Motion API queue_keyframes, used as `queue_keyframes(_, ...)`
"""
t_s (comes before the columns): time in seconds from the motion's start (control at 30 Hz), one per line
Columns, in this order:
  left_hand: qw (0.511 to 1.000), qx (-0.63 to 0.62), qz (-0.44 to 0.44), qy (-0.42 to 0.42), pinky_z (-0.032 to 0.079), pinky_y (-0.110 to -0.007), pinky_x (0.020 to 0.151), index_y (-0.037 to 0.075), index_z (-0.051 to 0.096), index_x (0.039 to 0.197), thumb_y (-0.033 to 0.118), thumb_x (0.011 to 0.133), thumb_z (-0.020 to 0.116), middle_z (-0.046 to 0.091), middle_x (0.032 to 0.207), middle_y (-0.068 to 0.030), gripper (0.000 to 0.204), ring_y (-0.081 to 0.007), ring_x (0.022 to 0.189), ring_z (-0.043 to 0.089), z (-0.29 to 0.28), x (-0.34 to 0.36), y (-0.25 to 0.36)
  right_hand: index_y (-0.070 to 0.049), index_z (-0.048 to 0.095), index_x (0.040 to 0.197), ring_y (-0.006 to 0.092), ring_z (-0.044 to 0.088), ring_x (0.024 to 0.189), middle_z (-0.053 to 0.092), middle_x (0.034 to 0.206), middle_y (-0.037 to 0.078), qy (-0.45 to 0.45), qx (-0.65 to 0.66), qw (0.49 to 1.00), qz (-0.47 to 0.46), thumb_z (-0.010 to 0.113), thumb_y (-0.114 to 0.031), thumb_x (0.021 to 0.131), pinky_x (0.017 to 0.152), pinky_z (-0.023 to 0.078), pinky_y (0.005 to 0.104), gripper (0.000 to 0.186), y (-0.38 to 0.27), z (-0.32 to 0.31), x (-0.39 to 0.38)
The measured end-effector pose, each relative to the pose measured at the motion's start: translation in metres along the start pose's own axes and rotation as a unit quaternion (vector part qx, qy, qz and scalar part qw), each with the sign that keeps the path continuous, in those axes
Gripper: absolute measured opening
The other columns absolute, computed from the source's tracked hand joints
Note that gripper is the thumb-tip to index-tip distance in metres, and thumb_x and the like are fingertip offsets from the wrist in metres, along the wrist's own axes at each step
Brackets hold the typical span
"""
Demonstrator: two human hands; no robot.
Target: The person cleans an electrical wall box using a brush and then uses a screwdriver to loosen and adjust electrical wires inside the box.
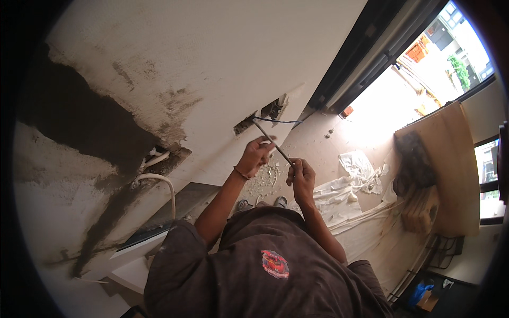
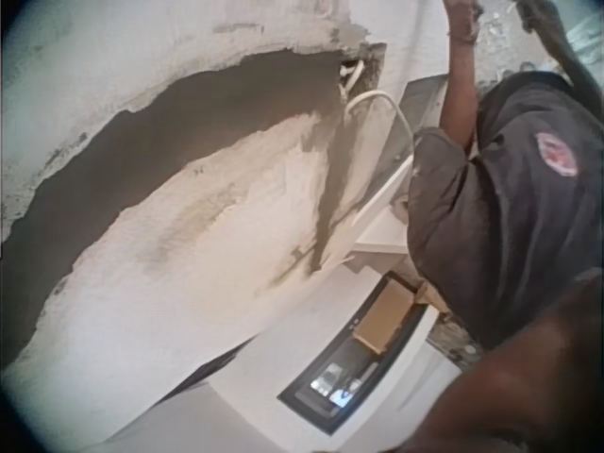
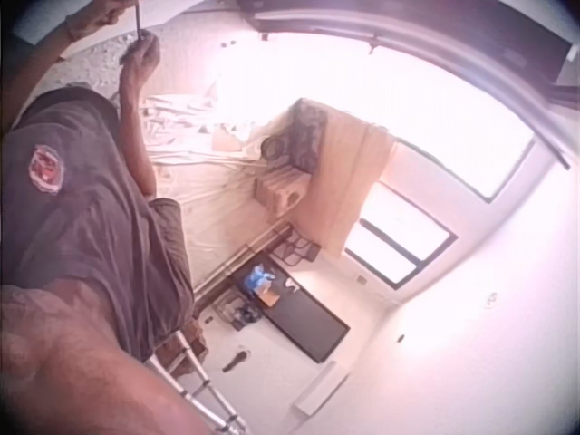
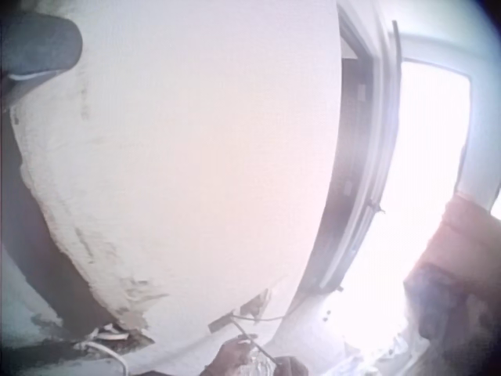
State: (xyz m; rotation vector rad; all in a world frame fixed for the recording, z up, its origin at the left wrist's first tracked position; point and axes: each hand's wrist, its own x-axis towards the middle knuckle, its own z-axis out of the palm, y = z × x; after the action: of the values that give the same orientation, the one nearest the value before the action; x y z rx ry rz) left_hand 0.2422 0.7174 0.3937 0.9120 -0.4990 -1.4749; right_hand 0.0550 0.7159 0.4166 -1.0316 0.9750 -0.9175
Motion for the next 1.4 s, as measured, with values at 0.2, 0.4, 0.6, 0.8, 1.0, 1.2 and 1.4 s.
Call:
queue_keyframes(0.2,0.958,-0.137,0.096,0.232,0.023,-0.02,0.042,0.008,0.059,0.105,0.007,0.089,0.059,0.031,0.058,0.0085,0.016,-0.0023,0.046,0.026,0.005,0.014,0.017,0.003,0.06,0.1,0.0099,0.056,0.059,0.055,0.065,0.002,0.071,-0.075,0.984,-0.145,0.051,-0.016,0.096,0.055,0.046,0.0238,0.021,0.009,0.006,0.002)
queue_keyframes(0.4,0.932,-0.234,0.089,0.263,0.021,-0.022,0.04,0.014,0.052,0.077,0.013,0.087,0.064,0.024,0.056,0.0076,0.015,-0.005,0.043,0.021,0.0,0.036,0.015,0.002,0.061,0.103,0.0111,0.059,0.066,0.057,0.073,0.004,-0.001,-0.037,0.999,-0.04,0.055,-0.012,0.093,0.063,0.048,0.0242,0.019,0.003,-0.002,0.003)
queue_keyframes(0.6,0.92,-0.198,0.066,0.331,0.021,-0.023,0.04,0.014,0.05,0.072,0.013,0.083,0.068,0.023,0.055,0.0068,0.021,-0.0064,0.042,0.02,0.005,0.045,0.017,0.0,0.061,0.102,0.0098,0.057,0.064,0.056,0.071,0.003,-0.013,-0.138,0.975,-0.174,0.052,-0.012,0.095,0.061,0.048,0.0231,0.016,0.009,-0.005,0.009)
queue_keyframes(0.8,0.919,-0.2,0.071,0.333,0.023,-0.021,0.041,0.012,0.052,0.074,0.012,0.081,0.069,0.025,0.056,0.0065,0.018,-0.0064,0.043,0.021,0.01,0.043,0.022,-0.001,0.059,0.102,0.0104,0.058,0.062,0.058,0.071,0.004,-0.05,-0.031,0.997,-0.043,0.053,-0.011,0.094,0.06,0.049,0.0235,0.014,-0.002,-0.007,0.006)
queue_keyframes(1.0,0.91,-0.177,0.079,0.366,0.024,-0.021,0.042,0.009,0.056,0.083,0.013,0.082,0.067,0.024,0.057,0.0065,0.011,-0.0062,0.044,0.021,0.012,0.042,0.023,-0.001,0.058,0.103,0.0103,0.056,0.058,0.061,0.071,0.005,-0.047,-0.13,0.978,-0.154,0.051,-0.01,0.094,0.056,0.047,0.0248,0.015,-0.007,-0.015,0.012)
queue_keyframes(1.2,0.906,-0.16,0.12,0.374,0.025,-0.022,0.042,0.005,0.058,0.087,0.014,0.084,0.065,0.024,0.057,0.0063,0.012,-0.0062,0.045,0.023,0.022,0.044,0.016,-0.003,0.057,0.105,0.0094,0.054,0.059,0.06,0.068,0.005,-0.072,-0.116,0.983,-0.12,0.05,-0.007,0.093,0.056,0.044,0.0256,0.014,0.007,-0.053,0.013)
queue_keyframes(1.4,0.896,-0.134,0.151,0.395,0.025,-0.022,0.039,0.007,0.055,0.082,0.012,0.081,0.065,0.025,0.059,0.0063,0.011,-0.0059,0.043,0.025,0.008,0.06,0.005,-0.004,0.055,0.106,0.0078,0.05,0.06,0.056,0.066,0.002,-0.033,-0.111,0.991,-0.06,0.048,-0.005,0.092,0.055,0.041,0.0243,0.016,0.057,-0.147,0.001)
